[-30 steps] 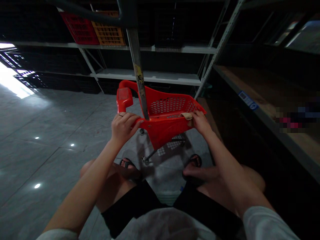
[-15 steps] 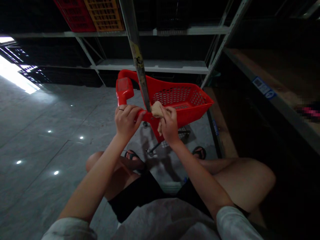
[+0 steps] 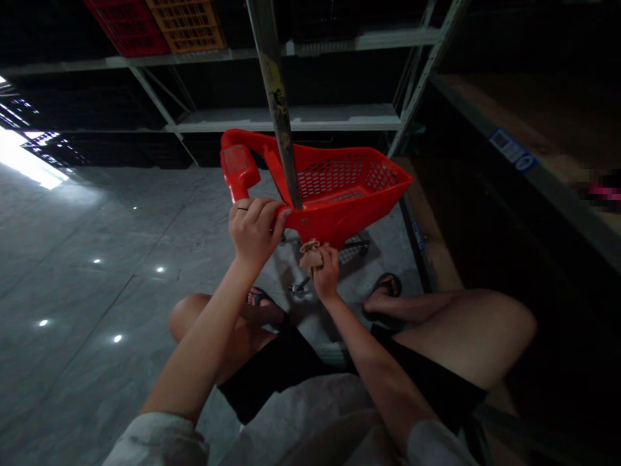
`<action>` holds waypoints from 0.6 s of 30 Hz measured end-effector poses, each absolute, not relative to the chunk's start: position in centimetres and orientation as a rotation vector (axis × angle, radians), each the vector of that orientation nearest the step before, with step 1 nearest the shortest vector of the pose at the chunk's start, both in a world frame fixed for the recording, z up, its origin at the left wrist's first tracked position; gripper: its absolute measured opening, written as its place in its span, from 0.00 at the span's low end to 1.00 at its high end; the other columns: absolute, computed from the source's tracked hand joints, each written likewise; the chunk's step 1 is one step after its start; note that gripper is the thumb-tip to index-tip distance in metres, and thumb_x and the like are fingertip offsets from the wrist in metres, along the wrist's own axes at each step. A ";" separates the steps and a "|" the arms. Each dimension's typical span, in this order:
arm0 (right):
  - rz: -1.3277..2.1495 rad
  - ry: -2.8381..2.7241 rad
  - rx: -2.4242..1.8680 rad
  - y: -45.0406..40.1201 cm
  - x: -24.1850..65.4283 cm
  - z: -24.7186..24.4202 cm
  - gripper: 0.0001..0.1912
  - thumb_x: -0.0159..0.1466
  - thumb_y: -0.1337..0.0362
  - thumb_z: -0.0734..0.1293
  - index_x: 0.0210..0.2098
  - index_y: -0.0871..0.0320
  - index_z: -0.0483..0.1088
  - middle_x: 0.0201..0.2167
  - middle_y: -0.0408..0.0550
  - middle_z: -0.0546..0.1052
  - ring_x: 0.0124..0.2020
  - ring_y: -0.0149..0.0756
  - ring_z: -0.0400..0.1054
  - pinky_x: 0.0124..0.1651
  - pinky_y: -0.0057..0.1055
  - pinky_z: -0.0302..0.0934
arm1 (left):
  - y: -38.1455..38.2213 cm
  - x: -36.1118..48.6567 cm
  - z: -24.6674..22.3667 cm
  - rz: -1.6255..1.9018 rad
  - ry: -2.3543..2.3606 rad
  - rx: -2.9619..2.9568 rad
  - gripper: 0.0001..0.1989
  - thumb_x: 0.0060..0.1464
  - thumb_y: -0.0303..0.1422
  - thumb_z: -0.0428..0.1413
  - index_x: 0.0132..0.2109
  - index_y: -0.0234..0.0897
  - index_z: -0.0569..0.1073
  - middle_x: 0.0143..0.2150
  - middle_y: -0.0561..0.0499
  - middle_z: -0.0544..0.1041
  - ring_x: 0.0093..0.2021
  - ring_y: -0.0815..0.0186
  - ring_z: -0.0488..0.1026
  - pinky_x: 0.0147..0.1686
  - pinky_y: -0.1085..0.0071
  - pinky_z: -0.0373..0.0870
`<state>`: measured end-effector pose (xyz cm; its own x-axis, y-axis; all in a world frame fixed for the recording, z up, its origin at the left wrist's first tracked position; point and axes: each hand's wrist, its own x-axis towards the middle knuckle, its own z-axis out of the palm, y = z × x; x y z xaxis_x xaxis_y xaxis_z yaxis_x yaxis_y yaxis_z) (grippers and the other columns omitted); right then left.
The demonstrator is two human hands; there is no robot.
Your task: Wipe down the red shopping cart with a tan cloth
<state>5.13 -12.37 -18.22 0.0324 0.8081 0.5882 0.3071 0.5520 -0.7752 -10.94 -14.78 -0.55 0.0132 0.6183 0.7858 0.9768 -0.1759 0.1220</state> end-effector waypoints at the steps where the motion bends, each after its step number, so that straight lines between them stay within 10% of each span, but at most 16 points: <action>1: 0.457 -1.499 -0.967 -12.1 4.9 -17.0 0.12 0.67 0.67 0.62 0.48 0.54 0.74 0.45 0.52 0.69 0.50 0.41 0.70 0.57 0.44 0.69 | -14.7 -10.9 -0.6 -1.023 -1.628 -1.835 0.11 0.67 0.41 0.55 0.44 0.42 0.80 0.42 0.46 0.82 0.43 0.57 0.72 0.49 0.58 0.63; 8: 0.357 -1.465 -0.771 -9.6 2.9 -8.3 0.15 0.69 0.68 0.61 0.51 0.48 0.72 0.52 0.49 0.69 0.59 0.41 0.66 0.65 0.47 0.62 | -14.7 -10.6 -0.8 -1.044 -1.602 -1.820 0.10 0.66 0.40 0.56 0.43 0.42 0.80 0.41 0.46 0.81 0.43 0.56 0.72 0.48 0.57 0.62; 18: 0.711 -1.430 -1.147 -13.0 5.5 -21.4 0.03 0.62 0.68 0.64 0.35 0.56 0.69 0.37 0.46 0.70 0.37 0.35 0.68 0.43 0.33 0.69 | -14.6 -10.3 -1.0 -1.044 -1.634 -1.756 0.09 0.65 0.41 0.57 0.41 0.44 0.79 0.40 0.48 0.81 0.43 0.57 0.73 0.50 0.57 0.63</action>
